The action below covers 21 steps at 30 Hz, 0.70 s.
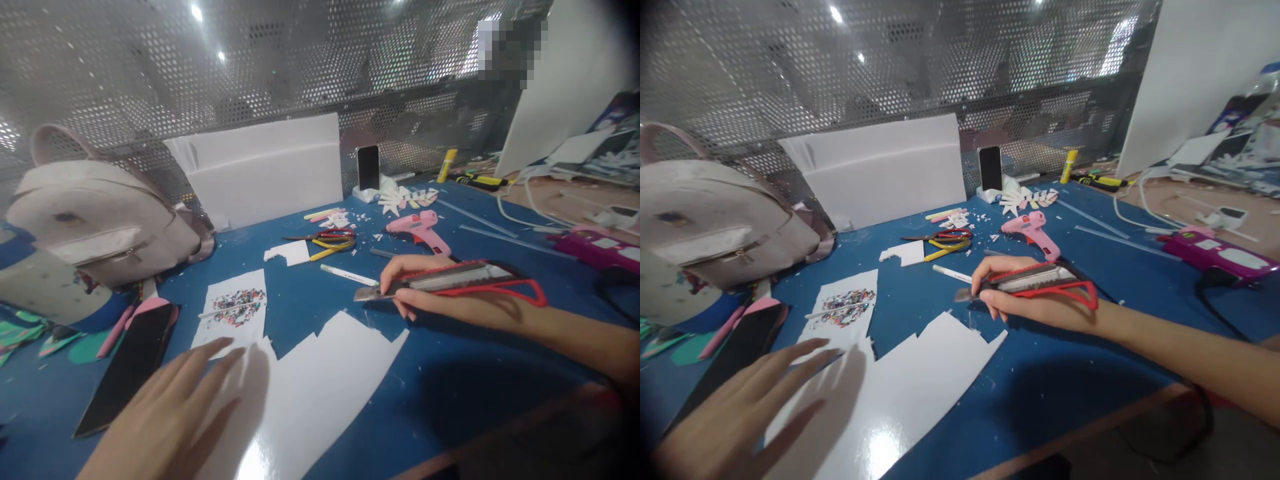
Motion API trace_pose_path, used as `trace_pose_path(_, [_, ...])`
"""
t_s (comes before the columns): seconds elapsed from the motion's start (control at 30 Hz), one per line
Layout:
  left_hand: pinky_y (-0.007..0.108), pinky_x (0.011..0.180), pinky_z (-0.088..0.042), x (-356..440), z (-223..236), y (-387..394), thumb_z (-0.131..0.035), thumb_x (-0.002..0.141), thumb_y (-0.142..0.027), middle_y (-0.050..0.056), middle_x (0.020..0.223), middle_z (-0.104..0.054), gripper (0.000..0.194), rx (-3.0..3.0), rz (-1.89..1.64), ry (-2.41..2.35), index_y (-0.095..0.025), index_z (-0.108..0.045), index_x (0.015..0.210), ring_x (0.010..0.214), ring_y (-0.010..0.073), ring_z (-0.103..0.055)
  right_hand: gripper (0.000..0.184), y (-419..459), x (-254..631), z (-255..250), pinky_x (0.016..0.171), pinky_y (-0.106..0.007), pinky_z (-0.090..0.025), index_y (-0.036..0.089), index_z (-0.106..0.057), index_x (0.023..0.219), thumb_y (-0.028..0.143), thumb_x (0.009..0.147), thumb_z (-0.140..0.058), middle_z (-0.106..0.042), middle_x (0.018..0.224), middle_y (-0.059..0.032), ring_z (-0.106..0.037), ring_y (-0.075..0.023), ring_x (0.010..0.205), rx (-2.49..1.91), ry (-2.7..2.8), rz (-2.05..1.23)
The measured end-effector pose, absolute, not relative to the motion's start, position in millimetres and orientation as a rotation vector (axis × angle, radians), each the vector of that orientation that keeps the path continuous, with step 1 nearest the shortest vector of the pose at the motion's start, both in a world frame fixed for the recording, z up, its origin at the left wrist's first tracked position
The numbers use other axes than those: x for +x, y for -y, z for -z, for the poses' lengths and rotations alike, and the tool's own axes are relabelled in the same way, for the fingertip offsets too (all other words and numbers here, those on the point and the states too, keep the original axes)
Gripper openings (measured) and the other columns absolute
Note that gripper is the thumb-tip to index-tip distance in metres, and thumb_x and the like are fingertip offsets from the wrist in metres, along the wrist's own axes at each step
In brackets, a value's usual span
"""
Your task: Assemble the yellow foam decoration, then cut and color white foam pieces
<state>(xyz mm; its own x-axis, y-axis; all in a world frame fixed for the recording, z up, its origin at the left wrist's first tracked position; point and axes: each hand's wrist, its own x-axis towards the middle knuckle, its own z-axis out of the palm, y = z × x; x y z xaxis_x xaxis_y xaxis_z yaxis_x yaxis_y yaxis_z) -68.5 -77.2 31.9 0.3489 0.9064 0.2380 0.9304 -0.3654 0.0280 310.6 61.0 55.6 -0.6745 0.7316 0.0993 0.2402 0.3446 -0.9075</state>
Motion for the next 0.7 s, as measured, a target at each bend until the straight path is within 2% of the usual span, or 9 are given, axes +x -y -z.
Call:
trace_pose_path(0.07, [0.043, 0.099, -0.05, -40, -28, 76, -0.049, 0.095, -0.039, 0.005, 0.145, -0.049, 0.048, -2.558, 0.216, 1.449, -0.032, -0.043, 0.142, 0.125, 0.0282, -0.053, 0.016, -60, 305, -55, 0.058, -0.022, -0.047, 0.017, -0.06, 0.094, 0.032, 0.093, -0.055, -0.062, 0.073, -0.0008, -0.06, -0.0117, 0.062, -0.868, 2.216, -1.214])
trace_pose_path(0.13, [0.042, 0.104, -0.045, -11, -23, 71, -0.044, 0.095, -0.053, 0.009, 0.153, -0.038, 0.062, -2.635, 0.168, 1.239, -0.023, -0.034, 0.149, 0.134, 0.0304, -0.044, 0.015, -59, 299, -53, 0.056, -0.021, -0.044, 0.017, -0.062, 0.09, 0.029, 0.092, -0.053, -0.062, 0.07, 0.0, -0.058, -0.011, 0.06, -0.871, 2.283, -1.117])
trace_pose_path(0.2, [0.045, 0.105, -0.044, 13, -17, 64, -0.045, 0.089, -0.067, 0.012, 0.154, -0.036, 0.077, -2.753, 0.138, 1.016, -0.021, -0.033, 0.149, 0.137, 0.0349, -0.039, 0.014, -60, 293, -50, 0.058, -0.021, -0.044, 0.017, -0.063, 0.093, 0.026, 0.092, -0.051, -0.064, 0.075, -0.0007, -0.057, -0.0108, 0.062, -0.808, 2.319, -1.044])
trace_pose_path(0.27, [0.057, 0.105, -0.04, 30, -12, 55, -0.046, 0.085, -0.072, 0.017, 0.155, -0.032, 0.087, -2.856, 0.117, 1.015, -0.019, -0.029, 0.151, 0.14, 0.0415, -0.033, 0.016, -61, 288, -44, 0.062, -0.022, -0.045, 0.018, -0.062, 0.102, 0.023, 0.092, -0.051, -0.066, 0.085, -0.0016, -0.059, -0.0111, 0.066, -0.733, 2.336, -0.979])
trace_pose_path(0.37, [0.068, 0.105, -0.033, 40, -8, 43, -0.052, 0.087, -0.061, 0.018, 0.159, -0.019, 0.08, -2.987, 0.087, 1.144, -0.022, -0.025, 0.152, 0.143, 0.0447, -0.021, 0.021, -64, 283, -37, 0.062, -0.023, -0.045, 0.019, -0.057, 0.111, 0.022, 0.091, -0.05, -0.066, 0.086, -0.0012, -0.059, -0.0117, 0.066, -0.739, 2.366, -0.911])
trace_pose_path(0.5, [0.067, 0.107, -0.031, 40, -7, 34, -0.052, 0.089, -0.043, 0.018, 0.16, -0.016, 0.07, -3.027, 0.04, 1.231, -0.025, -0.026, 0.152, 0.144, 0.0431, -0.018, 0.019, -69, 282, -30, 0.062, -0.024, -0.044, 0.02, -0.057, 0.109, 0.023, 0.092, -0.048, -0.066, 0.089, -0.002, -0.06, -0.0117, 0.064, -0.725, 2.434, -0.839])
trace_pose_path(0.7, [0.067, 0.104, -0.036, 34, 3, 27, -0.053, 0.088, -0.041, 0.019, 0.159, -0.018, 0.071, -2.99, 0.1, 1.205, -0.025, -0.026, 0.152, 0.142, 0.0455, -0.022, 0.021, -74, 278, -26, 0.065, -0.023, -0.044, 0.018, -0.059, 0.109, 0.021, 0.091, -0.048, -0.068, 0.091, -0.0027, -0.061, -0.0117, 0.067, -0.659, 2.484, -0.763])
